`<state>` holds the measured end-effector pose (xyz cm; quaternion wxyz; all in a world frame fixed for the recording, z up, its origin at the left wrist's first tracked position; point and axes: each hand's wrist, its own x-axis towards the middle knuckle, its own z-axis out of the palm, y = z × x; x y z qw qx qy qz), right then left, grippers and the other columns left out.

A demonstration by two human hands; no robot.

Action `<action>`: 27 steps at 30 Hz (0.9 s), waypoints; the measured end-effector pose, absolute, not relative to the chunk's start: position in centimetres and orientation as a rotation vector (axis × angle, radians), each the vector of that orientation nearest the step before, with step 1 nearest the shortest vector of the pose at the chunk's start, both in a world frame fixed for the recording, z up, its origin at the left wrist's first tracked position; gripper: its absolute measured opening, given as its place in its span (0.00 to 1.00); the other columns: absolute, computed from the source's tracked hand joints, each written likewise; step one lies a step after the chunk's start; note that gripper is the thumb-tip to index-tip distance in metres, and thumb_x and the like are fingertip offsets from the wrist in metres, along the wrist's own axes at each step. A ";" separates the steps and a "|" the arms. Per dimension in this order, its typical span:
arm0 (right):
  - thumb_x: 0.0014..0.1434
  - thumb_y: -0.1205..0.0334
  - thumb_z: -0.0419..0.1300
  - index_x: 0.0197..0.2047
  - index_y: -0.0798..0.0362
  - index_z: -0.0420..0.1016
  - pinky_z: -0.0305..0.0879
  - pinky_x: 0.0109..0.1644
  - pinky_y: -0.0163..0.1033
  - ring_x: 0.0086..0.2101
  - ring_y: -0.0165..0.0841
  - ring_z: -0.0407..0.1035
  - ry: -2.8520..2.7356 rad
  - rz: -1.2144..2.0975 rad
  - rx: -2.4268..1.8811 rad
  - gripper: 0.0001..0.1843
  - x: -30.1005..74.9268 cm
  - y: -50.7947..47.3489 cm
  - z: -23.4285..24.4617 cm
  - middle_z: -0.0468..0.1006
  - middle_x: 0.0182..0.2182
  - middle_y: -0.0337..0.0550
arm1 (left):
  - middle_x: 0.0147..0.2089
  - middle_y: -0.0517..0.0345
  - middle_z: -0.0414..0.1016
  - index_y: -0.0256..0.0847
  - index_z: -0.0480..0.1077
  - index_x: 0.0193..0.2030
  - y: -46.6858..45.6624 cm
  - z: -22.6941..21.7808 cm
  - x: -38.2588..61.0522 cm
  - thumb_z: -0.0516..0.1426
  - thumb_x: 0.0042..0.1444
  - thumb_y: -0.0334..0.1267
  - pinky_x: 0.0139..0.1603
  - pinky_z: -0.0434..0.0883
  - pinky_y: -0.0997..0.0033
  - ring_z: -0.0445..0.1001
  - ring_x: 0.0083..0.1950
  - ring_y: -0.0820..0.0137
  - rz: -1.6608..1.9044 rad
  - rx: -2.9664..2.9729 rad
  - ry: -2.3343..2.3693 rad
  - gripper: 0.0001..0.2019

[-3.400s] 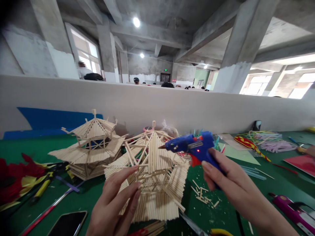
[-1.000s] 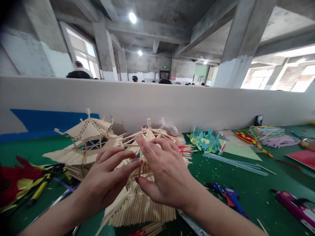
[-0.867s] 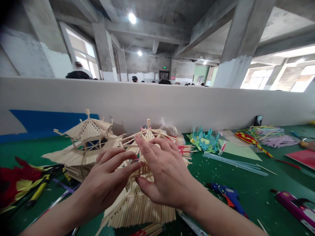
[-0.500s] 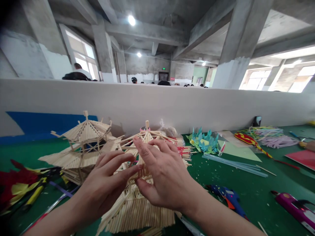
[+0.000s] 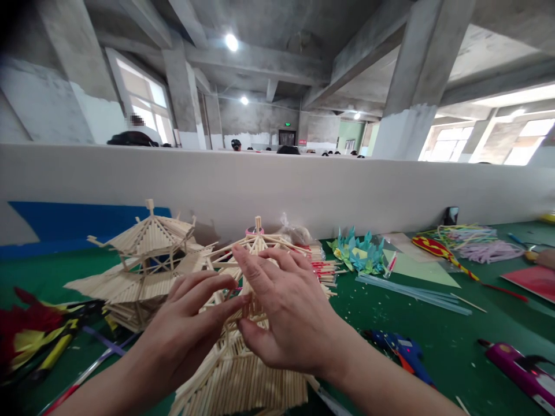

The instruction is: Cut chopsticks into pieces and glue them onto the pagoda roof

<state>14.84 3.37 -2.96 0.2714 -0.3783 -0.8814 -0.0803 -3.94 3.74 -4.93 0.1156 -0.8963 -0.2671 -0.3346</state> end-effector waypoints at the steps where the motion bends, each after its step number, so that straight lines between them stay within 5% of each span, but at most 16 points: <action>1: 0.50 0.57 0.53 0.64 0.55 0.40 0.44 0.58 0.46 0.54 0.37 0.50 -2.374 -0.215 -1.020 0.40 14.9 3.4 -3.0 0.64 0.54 0.42 | 0.47 0.51 0.63 0.42 0.65 0.45 3.8 -4.9 -4.0 0.47 0.52 0.21 0.44 0.58 0.57 0.59 0.48 0.61 -0.979 -2.627 -0.785 0.17; 27: 0.48 0.54 0.55 0.63 0.57 0.44 0.45 0.59 0.45 0.54 0.37 0.50 -2.333 -0.223 -1.037 0.42 14.9 3.1 -2.8 0.61 0.56 0.44 | 0.47 0.57 0.70 0.42 0.66 0.45 3.9 -5.2 -3.9 0.48 0.55 0.25 0.47 0.56 0.60 0.61 0.50 0.62 -0.976 -2.608 -0.798 0.14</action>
